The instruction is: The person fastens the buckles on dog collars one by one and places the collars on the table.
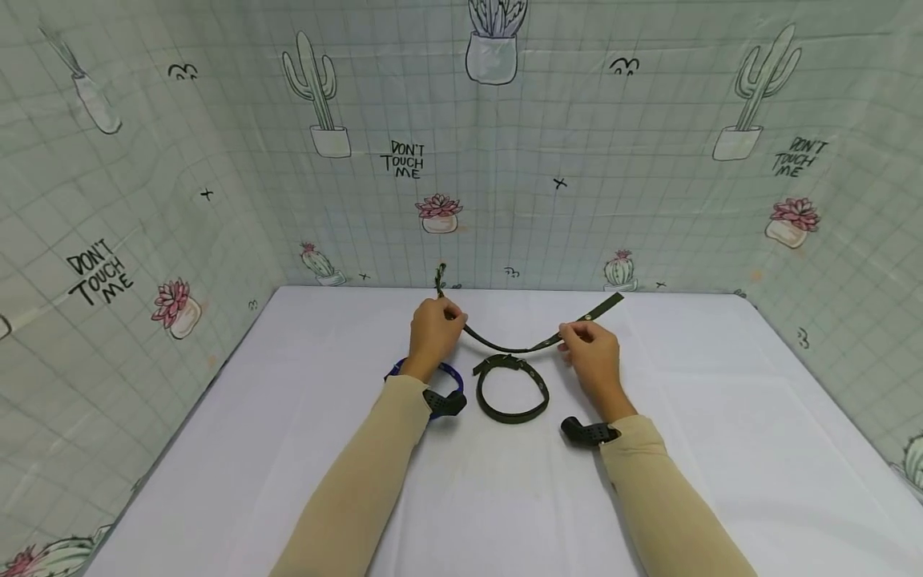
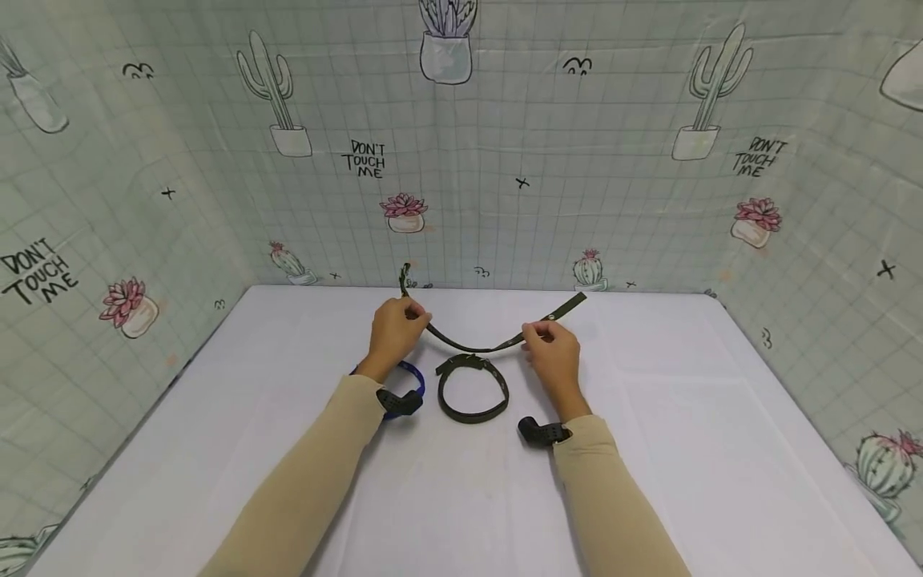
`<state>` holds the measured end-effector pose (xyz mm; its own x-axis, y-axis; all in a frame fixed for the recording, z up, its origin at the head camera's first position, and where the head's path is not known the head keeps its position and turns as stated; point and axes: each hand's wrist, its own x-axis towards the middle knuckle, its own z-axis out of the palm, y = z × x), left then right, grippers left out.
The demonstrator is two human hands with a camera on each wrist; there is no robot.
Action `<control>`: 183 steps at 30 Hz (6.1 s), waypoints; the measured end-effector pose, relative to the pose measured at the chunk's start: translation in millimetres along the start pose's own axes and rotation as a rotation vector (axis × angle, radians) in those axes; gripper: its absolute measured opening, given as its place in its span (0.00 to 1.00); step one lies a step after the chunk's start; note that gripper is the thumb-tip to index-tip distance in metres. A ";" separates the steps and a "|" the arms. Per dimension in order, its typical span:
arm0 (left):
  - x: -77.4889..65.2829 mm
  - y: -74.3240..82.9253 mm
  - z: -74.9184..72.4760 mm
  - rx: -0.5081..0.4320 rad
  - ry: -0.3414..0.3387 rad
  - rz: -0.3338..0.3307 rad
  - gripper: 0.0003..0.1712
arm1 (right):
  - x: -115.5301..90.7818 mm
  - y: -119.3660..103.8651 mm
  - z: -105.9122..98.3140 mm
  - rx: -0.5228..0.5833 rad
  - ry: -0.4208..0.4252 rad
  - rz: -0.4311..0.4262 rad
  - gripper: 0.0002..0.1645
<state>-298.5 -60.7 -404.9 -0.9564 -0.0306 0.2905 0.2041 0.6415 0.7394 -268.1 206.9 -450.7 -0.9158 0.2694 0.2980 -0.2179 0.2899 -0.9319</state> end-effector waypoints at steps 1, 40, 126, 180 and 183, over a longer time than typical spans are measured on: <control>-2.7 -0.9 -0.6 -0.016 0.026 0.007 0.06 | -1.0 -1.0 0.7 0.018 -0.009 -0.004 0.15; -35.5 -8.0 -29.2 -0.633 -0.034 -0.148 0.41 | -55.6 -79.6 -24.2 0.026 -0.099 -0.069 0.12; -47.7 0.8 -10.0 -1.163 -0.047 -0.125 0.20 | -38.1 -26.1 -37.5 0.170 0.155 0.097 0.29; -64.5 35.0 0.2 -1.025 -0.477 -0.137 0.21 | -94.6 -103.5 3.3 0.055 -0.252 -0.276 0.17; -65.5 36.6 0.1 -0.996 -0.499 -0.125 0.22 | -95.9 -104.5 3.8 0.090 -0.258 -0.277 0.16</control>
<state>-228.4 -35.1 -397.0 -0.9130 0.4020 0.0700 -0.0364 -0.2511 0.9673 -158.8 147.4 -382.6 -0.8704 -0.0509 0.4897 -0.4870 0.2346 -0.8413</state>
